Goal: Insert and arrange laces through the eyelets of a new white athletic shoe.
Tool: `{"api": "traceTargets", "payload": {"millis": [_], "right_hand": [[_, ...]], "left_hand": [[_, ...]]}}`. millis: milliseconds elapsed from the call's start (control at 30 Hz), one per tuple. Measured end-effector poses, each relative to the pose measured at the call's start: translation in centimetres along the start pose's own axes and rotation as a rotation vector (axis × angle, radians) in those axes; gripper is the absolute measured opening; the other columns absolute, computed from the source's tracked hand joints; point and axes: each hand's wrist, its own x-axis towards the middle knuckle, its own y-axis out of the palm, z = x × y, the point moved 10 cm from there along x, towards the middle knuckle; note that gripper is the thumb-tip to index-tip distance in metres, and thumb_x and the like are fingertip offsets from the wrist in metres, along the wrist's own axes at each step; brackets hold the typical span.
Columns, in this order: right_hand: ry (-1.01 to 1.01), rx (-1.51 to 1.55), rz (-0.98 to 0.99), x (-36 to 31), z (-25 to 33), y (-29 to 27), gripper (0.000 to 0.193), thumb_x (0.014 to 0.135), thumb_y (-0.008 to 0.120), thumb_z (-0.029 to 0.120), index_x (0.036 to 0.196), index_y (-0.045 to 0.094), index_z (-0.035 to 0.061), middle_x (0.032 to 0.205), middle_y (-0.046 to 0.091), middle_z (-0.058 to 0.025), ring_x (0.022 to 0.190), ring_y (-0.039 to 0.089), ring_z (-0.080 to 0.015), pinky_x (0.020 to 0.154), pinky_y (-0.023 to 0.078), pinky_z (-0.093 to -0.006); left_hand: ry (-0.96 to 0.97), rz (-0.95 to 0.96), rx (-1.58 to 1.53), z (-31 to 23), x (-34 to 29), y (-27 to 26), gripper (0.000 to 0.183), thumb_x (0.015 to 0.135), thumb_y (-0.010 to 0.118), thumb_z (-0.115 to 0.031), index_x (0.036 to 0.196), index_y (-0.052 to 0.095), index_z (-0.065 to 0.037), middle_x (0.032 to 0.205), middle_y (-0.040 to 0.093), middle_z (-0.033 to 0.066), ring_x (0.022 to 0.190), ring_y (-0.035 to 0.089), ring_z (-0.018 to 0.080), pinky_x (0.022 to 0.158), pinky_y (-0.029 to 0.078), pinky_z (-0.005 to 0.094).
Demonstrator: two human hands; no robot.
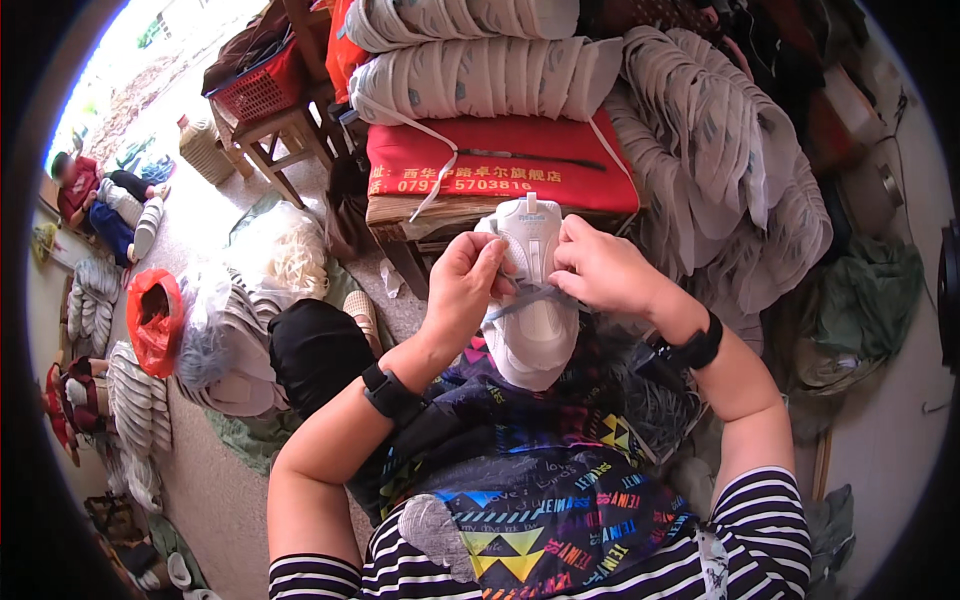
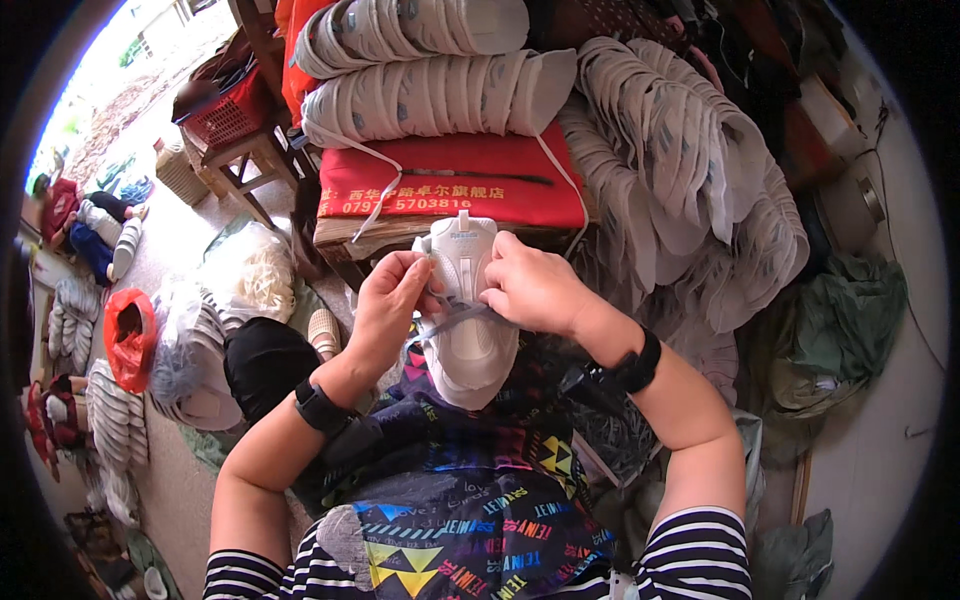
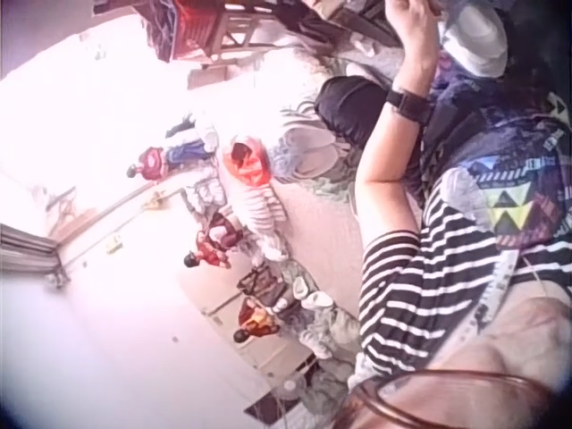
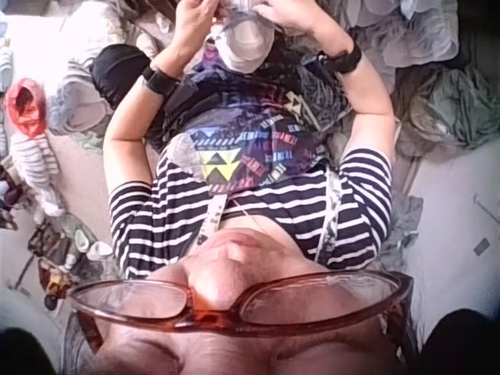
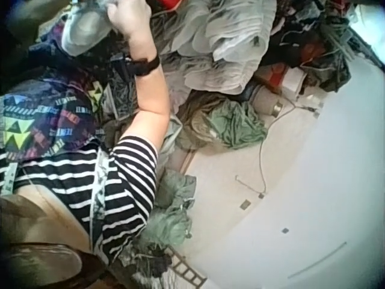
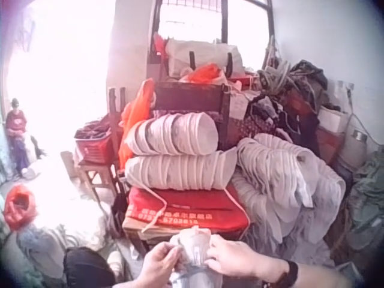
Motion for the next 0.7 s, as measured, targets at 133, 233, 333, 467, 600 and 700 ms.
{"api": "traceTargets", "payload": {"millis": [133,233,333,467,600,700], "right_hand": [[0.207,0.309,-0.057,0.1,-2.1,1.2,0.018,0.081,0.069,0.016,0.078,0.061,0.0002,0.095,0.049,-0.0088,0.083,0.056,-0.0211,0.073,0.046,-0.0324],[0.238,0.654,-0.220,-0.1,-2.5,0.9,0.017,0.085,0.066,0.014,0.076,0.062,0.0008,0.095,0.050,-0.0035,0.083,0.053,-0.0147,0.071,0.045,-0.0293],[0.471,1.412,-0.200,-0.5,-4.2,2.2,0.010,0.094,0.058,0.014,0.090,0.063,0.0060,0.077,0.056,0.0035,0.060,0.045,-0.0018,0.051,0.036,-0.0185],[0.476,1.370,-0.119,-0.1,-2.4,2.7,0.015,0.097,0.057,0.019,0.094,0.062,0.0058,0.069,0.058,0.0008,0.057,0.053,-0.0043,0.051,0.044,-0.0199],[0.340,1.262,-0.174,0.1,-0.9,2.5,0.013,0.096,0.058,0.014,0.096,0.059,0.0014,0.080,0.061,-0.0023,0.068,0.064,-0.0096,0.057,0.052,-0.0233],[0.337,1.262,-0.148,0.0,-0.6,2.9,0.007,0.094,0.057,0.005,0.097,0.058,-0.0008,0.086,0.062,-0.0037,0.072,0.065,-0.0105,0.063,0.055,-0.0248]], "left_hand": [[-0.002,0.007,-0.036,0.4,0.3,0.1,0.017,0.100,0.054,-0.018,0.108,0.054,-0.003,0.087,0.063,0.0039,0.066,0.060,0.0081,0.061,0.050,0.0222],[-0.001,0.006,-0.018,0.5,0.3,0.1,0.018,0.099,0.054,-0.013,0.112,0.054,-0.002,0.089,0.063,0.0049,0.068,0.061,0.0092,0.064,0.050,0.0226],[0.008,0.009,0.080,0.3,0.1,0.5,0.019,0.097,0.054,-0.009,0.115,0.053,-0.002,0.090,0.063,0.0051,0.070,0.061,0.0088,0.066,0.050,0.0222],[0.094,0.048,0.135,-0.8,-0.3,1.5,0.029,0.094,0.055,-0.003,0.123,0.050,-0.001,0.092,0.064,0.0066,0.071,0.060,0.0082,0.066,0.050,0.0213],[0.136,0.052,0.193,-1.5,-0.6,2.3,0.040,0.092,0.057,0.001,0.130,0.045,0.000,0.091,0.064,0.0073,0.072,0.059,0.0074,0.063,0.050,0.0215],[0.124,0.036,0.204,-1.9,-0.6,2.5,0.043,0.091,0.057,0.001,0.132,0.043,0.000,0.090,0.065,0.0071,0.069,0.058,0.0069,0.061,0.050,0.0213]]}}
